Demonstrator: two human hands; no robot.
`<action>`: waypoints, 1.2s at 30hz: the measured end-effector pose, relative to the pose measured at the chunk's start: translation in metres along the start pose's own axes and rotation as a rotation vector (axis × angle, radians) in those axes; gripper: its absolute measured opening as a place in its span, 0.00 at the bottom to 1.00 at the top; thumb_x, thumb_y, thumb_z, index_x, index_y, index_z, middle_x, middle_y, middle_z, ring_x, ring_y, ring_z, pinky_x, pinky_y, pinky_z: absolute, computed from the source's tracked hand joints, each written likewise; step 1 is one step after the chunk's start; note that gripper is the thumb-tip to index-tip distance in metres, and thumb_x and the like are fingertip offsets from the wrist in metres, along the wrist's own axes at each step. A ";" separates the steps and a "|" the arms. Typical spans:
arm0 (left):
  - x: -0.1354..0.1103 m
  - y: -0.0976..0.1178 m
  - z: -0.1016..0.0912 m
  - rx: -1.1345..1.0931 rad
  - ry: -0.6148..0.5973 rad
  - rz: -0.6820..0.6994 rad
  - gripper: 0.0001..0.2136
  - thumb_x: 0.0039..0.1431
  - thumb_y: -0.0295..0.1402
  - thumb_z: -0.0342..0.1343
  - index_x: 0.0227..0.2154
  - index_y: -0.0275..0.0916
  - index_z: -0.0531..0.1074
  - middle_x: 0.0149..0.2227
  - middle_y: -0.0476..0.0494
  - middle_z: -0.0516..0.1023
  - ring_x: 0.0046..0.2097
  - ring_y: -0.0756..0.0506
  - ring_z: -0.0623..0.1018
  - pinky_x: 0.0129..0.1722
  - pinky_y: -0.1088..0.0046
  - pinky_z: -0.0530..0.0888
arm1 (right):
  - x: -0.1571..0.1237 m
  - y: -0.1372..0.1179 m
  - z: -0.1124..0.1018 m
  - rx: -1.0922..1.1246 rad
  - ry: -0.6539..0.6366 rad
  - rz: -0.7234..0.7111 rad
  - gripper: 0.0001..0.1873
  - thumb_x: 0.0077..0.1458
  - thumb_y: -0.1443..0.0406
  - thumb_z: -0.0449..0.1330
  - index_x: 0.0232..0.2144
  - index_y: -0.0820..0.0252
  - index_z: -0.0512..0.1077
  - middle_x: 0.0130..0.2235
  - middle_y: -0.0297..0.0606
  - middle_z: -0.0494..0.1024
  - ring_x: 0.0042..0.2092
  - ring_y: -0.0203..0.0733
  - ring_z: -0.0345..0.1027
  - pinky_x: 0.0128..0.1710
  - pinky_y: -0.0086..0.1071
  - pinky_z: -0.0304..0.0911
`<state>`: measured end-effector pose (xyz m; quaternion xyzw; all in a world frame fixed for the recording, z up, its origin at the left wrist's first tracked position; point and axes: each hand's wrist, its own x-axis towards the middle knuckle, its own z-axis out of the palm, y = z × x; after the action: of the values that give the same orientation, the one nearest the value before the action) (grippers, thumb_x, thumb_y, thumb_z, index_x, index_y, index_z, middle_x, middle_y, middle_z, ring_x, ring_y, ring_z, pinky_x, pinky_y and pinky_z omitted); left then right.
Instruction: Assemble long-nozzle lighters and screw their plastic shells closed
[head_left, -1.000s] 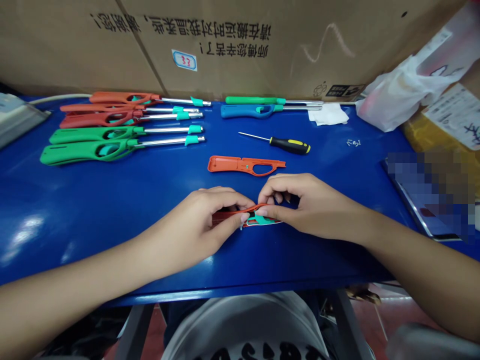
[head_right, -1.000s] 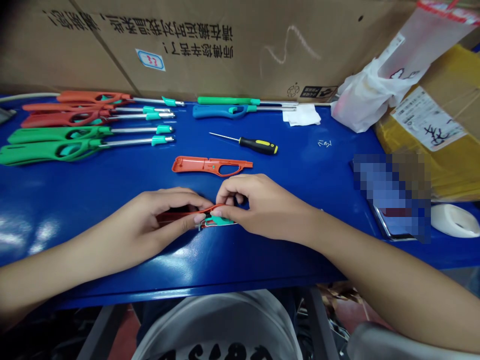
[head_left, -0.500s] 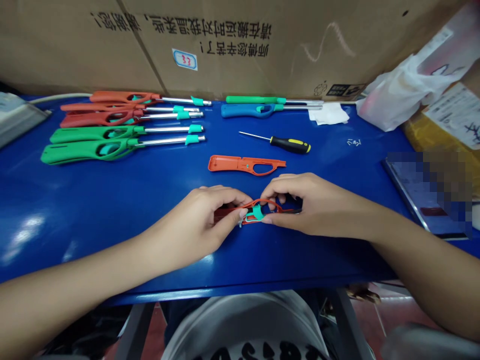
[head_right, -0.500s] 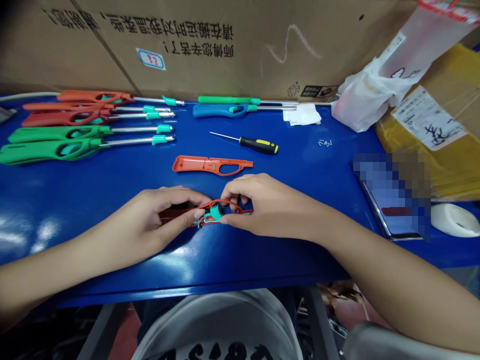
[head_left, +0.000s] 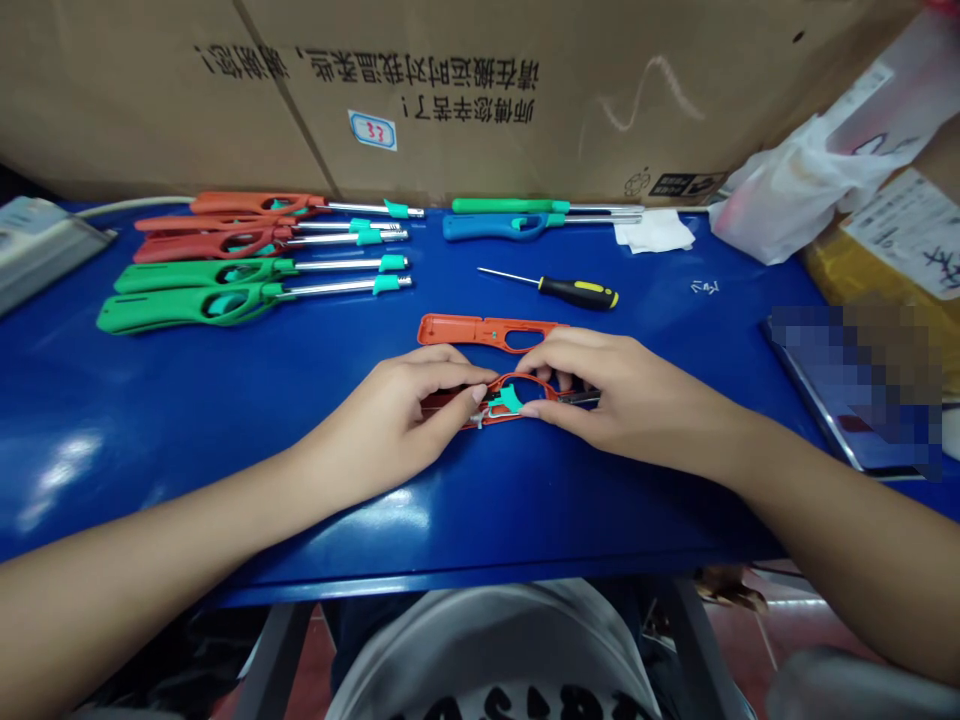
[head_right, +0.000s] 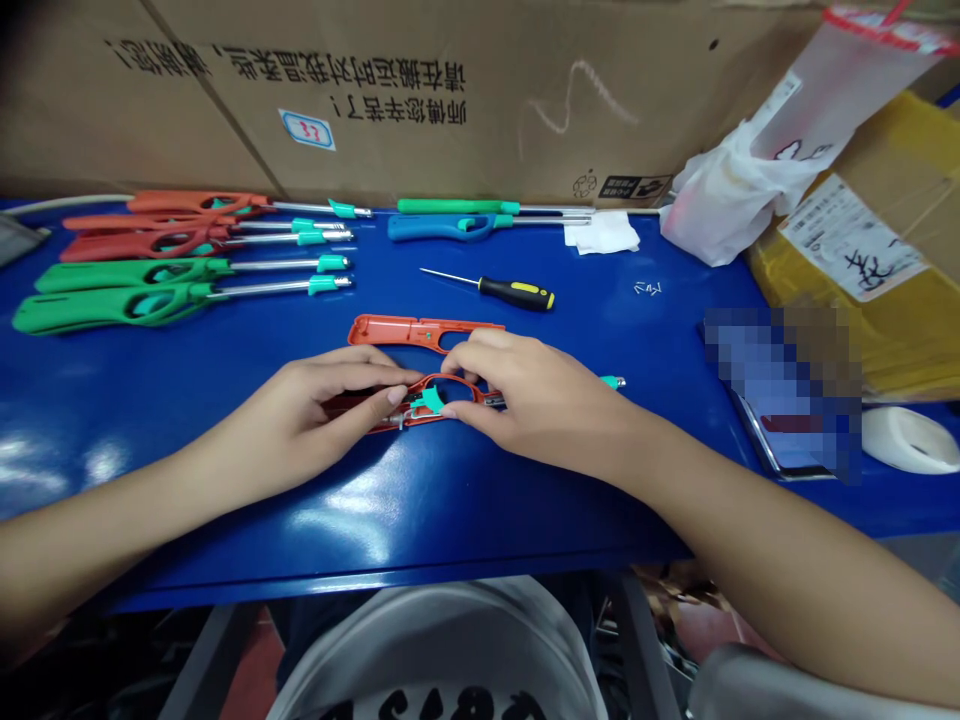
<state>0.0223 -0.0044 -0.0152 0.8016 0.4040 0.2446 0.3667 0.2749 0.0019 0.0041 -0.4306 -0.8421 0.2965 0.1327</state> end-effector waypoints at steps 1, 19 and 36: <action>0.000 -0.001 0.000 0.012 0.010 0.008 0.13 0.72 0.35 0.54 0.50 0.40 0.82 0.45 0.42 0.83 0.47 0.44 0.81 0.48 0.67 0.78 | 0.000 0.001 0.000 0.000 0.000 0.003 0.10 0.65 0.59 0.64 0.46 0.55 0.77 0.46 0.38 0.79 0.43 0.42 0.71 0.41 0.35 0.64; -0.003 0.004 -0.013 0.543 0.053 0.258 0.10 0.72 0.31 0.55 0.46 0.39 0.81 0.45 0.41 0.83 0.45 0.41 0.77 0.48 0.61 0.75 | 0.001 0.005 -0.006 -0.037 0.098 0.030 0.15 0.64 0.62 0.64 0.52 0.56 0.78 0.49 0.42 0.77 0.46 0.45 0.73 0.45 0.38 0.67; -0.004 0.005 -0.018 0.339 0.026 0.203 0.10 0.71 0.30 0.57 0.48 0.38 0.82 0.45 0.42 0.82 0.46 0.44 0.81 0.48 0.66 0.78 | 0.003 0.006 -0.004 0.002 0.054 -0.005 0.14 0.66 0.64 0.61 0.53 0.56 0.78 0.47 0.41 0.76 0.44 0.42 0.72 0.43 0.36 0.67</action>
<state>0.0098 -0.0026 -0.0011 0.8853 0.3611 0.2188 0.1946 0.2787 0.0081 0.0037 -0.4363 -0.8389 0.2855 0.1565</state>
